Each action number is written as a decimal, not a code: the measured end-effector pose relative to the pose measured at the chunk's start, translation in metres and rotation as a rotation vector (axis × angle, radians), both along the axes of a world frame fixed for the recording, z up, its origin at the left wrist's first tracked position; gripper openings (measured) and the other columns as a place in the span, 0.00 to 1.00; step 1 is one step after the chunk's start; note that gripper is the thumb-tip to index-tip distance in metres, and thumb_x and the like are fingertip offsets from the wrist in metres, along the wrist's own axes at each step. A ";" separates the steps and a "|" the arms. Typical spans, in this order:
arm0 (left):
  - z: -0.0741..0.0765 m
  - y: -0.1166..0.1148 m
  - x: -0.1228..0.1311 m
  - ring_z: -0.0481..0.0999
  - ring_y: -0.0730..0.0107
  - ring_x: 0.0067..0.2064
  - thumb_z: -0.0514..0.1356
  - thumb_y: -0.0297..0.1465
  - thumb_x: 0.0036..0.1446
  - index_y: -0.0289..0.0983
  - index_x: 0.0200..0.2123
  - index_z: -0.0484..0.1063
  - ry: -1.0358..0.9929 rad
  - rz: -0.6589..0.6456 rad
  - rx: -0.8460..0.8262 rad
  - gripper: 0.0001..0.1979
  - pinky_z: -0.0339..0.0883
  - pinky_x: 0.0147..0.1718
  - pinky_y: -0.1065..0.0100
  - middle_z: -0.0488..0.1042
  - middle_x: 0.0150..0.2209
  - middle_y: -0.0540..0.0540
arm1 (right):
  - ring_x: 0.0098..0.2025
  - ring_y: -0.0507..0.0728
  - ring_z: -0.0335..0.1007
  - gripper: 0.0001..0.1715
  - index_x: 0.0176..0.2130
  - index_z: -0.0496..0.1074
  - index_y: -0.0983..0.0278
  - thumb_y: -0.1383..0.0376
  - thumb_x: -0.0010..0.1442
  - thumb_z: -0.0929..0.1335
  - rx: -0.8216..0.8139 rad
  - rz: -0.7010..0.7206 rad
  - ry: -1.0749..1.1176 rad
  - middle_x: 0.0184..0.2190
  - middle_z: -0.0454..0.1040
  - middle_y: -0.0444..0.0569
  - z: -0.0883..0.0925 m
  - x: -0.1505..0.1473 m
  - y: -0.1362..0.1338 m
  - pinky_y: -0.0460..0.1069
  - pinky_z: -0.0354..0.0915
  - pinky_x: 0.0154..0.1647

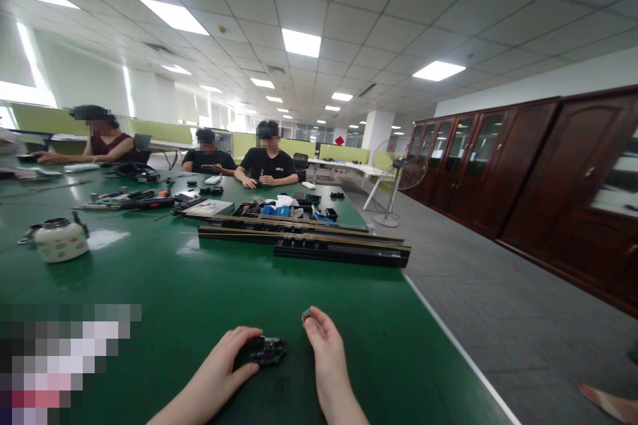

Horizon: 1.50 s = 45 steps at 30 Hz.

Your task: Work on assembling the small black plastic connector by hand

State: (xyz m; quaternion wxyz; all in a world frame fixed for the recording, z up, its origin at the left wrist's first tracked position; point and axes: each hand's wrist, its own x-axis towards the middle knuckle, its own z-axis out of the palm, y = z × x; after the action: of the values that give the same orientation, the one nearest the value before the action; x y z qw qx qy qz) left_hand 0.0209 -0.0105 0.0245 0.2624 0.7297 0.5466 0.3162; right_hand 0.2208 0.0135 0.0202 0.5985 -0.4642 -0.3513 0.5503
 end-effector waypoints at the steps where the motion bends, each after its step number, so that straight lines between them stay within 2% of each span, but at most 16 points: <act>1: 0.000 0.000 0.000 0.67 0.61 0.49 0.56 0.27 0.45 0.39 0.45 0.67 -0.002 0.002 0.000 0.21 0.58 0.51 0.60 0.71 0.45 0.45 | 0.48 0.59 0.68 0.30 0.42 0.71 0.64 0.54 0.41 0.73 -0.003 -0.002 0.006 0.43 0.75 0.51 0.000 0.000 0.000 0.52 0.62 0.51; 5: -0.001 0.001 0.000 0.67 0.61 0.50 0.56 0.26 0.44 0.39 0.47 0.66 0.010 0.004 -0.007 0.23 0.58 0.51 0.60 0.71 0.47 0.44 | 0.47 0.60 0.69 0.30 0.40 0.72 0.64 0.53 0.39 0.74 0.003 -0.023 0.022 0.41 0.76 0.52 0.001 -0.001 0.001 0.53 0.62 0.50; 16: 0.007 -0.002 0.001 0.67 0.60 0.49 0.56 0.27 0.44 0.39 0.44 0.68 0.015 -0.003 -0.030 0.20 0.58 0.50 0.62 0.72 0.45 0.45 | 0.46 0.60 0.70 0.28 0.40 0.72 0.64 0.53 0.40 0.74 0.003 -0.005 0.040 0.39 0.76 0.51 -0.001 0.000 0.002 0.54 0.62 0.51; 24: 0.004 -0.001 0.000 0.68 0.60 0.49 0.56 0.29 0.46 0.39 0.45 0.68 0.009 -0.014 0.011 0.20 0.59 0.49 0.61 0.72 0.46 0.44 | 0.44 0.58 0.71 0.26 0.39 0.73 0.63 0.53 0.40 0.74 0.006 -0.004 0.048 0.38 0.77 0.50 -0.003 0.001 0.003 0.51 0.64 0.48; 31: 0.002 -0.001 0.000 0.68 0.61 0.48 0.56 0.29 0.47 0.39 0.46 0.67 0.044 -0.020 0.026 0.19 0.60 0.49 0.63 0.71 0.45 0.45 | 0.46 0.60 0.70 0.29 0.40 0.73 0.65 0.53 0.40 0.74 0.002 0.004 0.006 0.39 0.77 0.52 -0.002 0.000 0.002 0.52 0.63 0.50; 38: 0.003 0.001 0.000 0.67 0.61 0.49 0.56 0.29 0.46 0.40 0.46 0.67 0.090 -0.025 -0.014 0.20 0.59 0.49 0.63 0.70 0.47 0.46 | 0.44 0.60 0.71 0.27 0.38 0.74 0.65 0.53 0.39 0.74 0.060 0.050 -0.138 0.38 0.77 0.51 0.011 -0.008 -0.006 0.53 0.63 0.51; 41: 0.004 0.000 0.000 0.67 0.62 0.49 0.56 0.28 0.46 0.40 0.46 0.67 0.087 -0.025 -0.022 0.21 0.59 0.49 0.64 0.70 0.47 0.46 | 0.43 0.61 0.72 0.27 0.37 0.74 0.65 0.53 0.38 0.74 0.112 0.083 -0.198 0.37 0.78 0.52 0.009 -0.012 -0.007 0.55 0.64 0.49; 45: 0.006 -0.001 0.001 0.67 0.62 0.49 0.56 0.28 0.46 0.40 0.46 0.67 0.098 -0.021 -0.023 0.20 0.59 0.49 0.64 0.70 0.47 0.46 | 0.43 0.61 0.72 0.23 0.39 0.73 0.65 0.55 0.44 0.72 0.187 0.151 -0.357 0.37 0.77 0.52 0.002 -0.015 -0.008 0.55 0.64 0.49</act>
State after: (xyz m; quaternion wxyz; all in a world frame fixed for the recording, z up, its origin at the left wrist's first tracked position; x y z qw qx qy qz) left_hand 0.0214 -0.0112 0.0301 0.2469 0.7471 0.5546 0.2708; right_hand 0.2060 0.0057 0.0222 0.5244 -0.4690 -0.5350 0.4678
